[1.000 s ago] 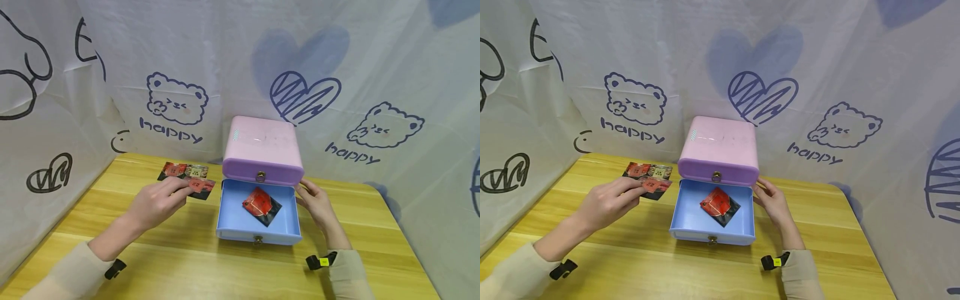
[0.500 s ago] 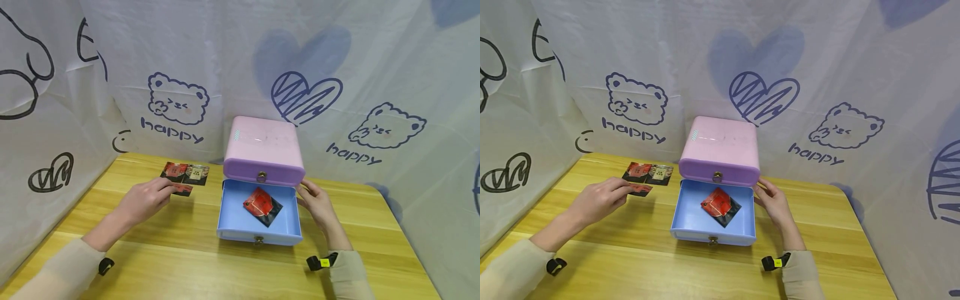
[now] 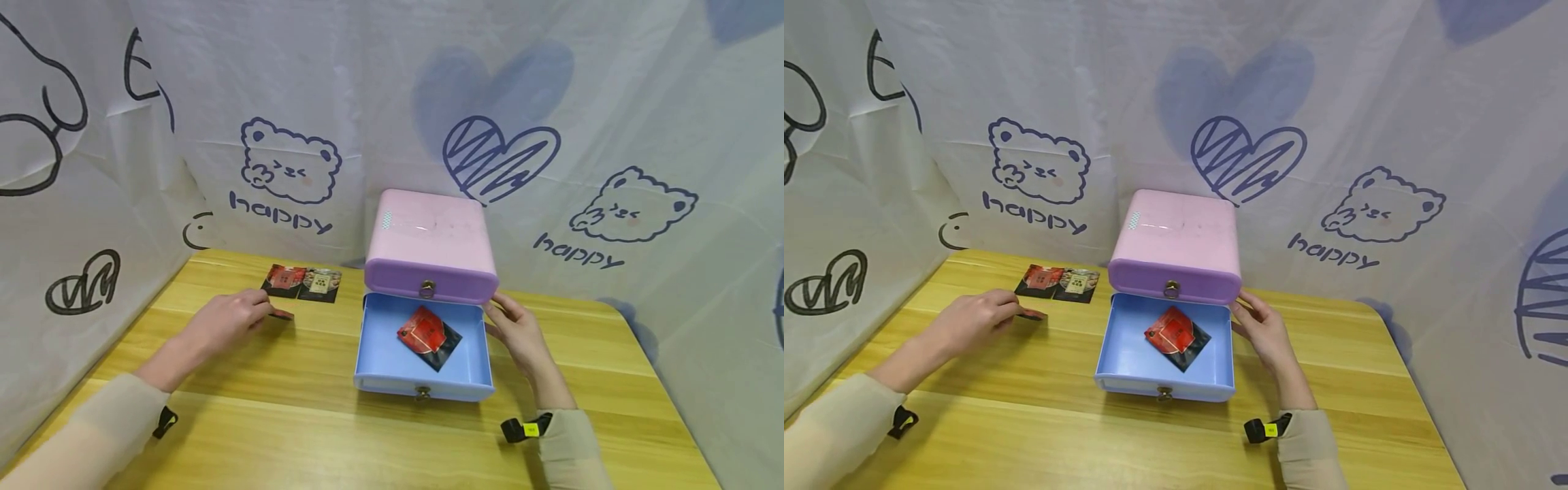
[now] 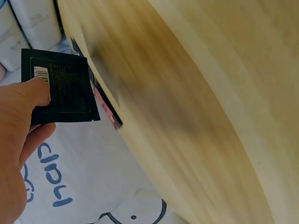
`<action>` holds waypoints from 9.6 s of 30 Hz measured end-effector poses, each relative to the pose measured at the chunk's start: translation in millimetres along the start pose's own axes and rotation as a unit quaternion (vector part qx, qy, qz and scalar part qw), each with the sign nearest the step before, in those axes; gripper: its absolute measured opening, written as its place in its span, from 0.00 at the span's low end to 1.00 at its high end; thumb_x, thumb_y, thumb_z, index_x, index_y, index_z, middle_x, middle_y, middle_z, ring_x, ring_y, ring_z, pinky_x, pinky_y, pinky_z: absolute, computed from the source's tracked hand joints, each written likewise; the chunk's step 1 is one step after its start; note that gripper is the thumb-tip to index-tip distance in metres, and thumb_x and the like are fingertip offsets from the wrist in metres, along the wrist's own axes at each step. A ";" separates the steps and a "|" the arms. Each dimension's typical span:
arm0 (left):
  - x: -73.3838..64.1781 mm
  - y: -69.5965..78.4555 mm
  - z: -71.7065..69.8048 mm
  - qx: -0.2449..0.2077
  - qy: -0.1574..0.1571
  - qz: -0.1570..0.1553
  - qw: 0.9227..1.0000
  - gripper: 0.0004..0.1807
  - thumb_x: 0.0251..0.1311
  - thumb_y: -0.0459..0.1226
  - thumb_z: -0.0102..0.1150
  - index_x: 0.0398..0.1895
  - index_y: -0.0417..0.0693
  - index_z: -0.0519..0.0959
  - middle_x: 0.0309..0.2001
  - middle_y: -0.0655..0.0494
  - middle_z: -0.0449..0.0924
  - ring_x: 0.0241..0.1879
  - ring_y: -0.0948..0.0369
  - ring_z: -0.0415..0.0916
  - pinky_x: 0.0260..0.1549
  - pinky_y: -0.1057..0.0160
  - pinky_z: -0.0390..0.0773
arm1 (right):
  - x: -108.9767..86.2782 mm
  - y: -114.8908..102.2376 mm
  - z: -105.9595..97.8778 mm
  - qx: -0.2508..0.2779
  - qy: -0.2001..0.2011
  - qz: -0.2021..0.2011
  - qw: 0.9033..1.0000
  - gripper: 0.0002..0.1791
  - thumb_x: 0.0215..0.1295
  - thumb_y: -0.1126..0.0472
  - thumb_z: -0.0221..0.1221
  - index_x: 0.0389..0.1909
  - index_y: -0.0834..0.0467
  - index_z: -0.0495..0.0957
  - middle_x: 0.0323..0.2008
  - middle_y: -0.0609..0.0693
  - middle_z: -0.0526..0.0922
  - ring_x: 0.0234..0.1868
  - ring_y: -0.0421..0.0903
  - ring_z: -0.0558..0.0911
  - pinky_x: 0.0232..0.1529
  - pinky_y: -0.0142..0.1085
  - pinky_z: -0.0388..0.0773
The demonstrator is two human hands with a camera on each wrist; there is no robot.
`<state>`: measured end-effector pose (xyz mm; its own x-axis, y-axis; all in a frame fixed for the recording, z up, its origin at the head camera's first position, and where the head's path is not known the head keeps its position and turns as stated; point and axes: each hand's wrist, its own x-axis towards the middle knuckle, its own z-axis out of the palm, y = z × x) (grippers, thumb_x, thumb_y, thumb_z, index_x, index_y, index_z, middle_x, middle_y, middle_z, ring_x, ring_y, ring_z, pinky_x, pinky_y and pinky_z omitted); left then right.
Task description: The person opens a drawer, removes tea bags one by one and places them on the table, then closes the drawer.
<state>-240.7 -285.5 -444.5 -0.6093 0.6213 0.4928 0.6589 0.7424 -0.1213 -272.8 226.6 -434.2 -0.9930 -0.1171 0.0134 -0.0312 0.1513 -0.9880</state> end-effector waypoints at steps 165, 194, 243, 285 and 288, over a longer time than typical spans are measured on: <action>188.2 160.2 9.1 -0.091 -0.267 0.154 0.947 0.26 0.67 0.41 0.69 0.68 0.55 0.79 0.70 0.59 0.75 0.70 0.59 0.70 0.66 0.58 0.75 | -1.0 1.2 3.3 0.016 0.017 -0.001 1.000 0.30 0.79 0.57 0.57 0.75 0.66 0.65 0.73 0.59 0.68 0.60 0.34 0.77 0.59 0.35 0.81; 186.3 166.5 14.7 -0.047 -0.224 0.190 0.955 0.14 0.69 0.47 0.64 0.52 0.54 0.87 0.55 0.57 0.81 0.51 0.59 0.78 0.48 0.65 0.82 | -0.8 2.0 3.8 0.026 0.012 0.000 1.000 0.29 0.79 0.58 0.56 0.75 0.66 0.66 0.73 0.59 0.68 0.61 0.36 0.77 0.61 0.39 0.80; 137.3 148.2 21.0 -0.175 0.118 0.165 0.963 0.10 0.57 0.27 0.73 0.35 0.48 0.82 0.40 0.59 0.84 0.40 0.62 0.84 0.43 0.70 0.84 | -1.5 5.4 3.5 0.019 0.013 -0.005 1.000 0.32 0.78 0.53 0.58 0.75 0.66 0.66 0.73 0.57 0.68 0.62 0.38 0.76 0.61 0.39 0.81; 73.1 99.6 -21.6 -0.195 0.233 0.090 0.948 0.13 0.48 0.19 0.70 0.35 0.39 0.81 0.45 0.47 0.82 0.42 0.52 0.84 0.44 0.57 0.87 | -1.3 3.7 4.6 0.018 0.008 0.004 1.000 0.33 0.78 0.51 0.58 0.75 0.63 0.67 0.73 0.55 0.68 0.67 0.44 0.72 0.62 0.39 0.80; 68.1 93.7 -21.7 -0.179 0.242 0.086 0.950 0.12 0.48 0.20 0.68 0.33 0.39 0.81 0.43 0.48 0.83 0.42 0.53 0.83 0.43 0.57 0.87 | -1.6 4.4 4.1 0.019 0.008 0.004 1.000 0.33 0.78 0.51 0.58 0.75 0.63 0.67 0.74 0.55 0.67 0.67 0.44 0.73 0.61 0.39 0.80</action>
<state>-210.9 -179.1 -403.7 -0.2620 0.4735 0.8409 0.8913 0.4529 0.0226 -270.9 223.4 -439.2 -0.9949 -0.1000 0.0085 -0.0200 0.1144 -0.9932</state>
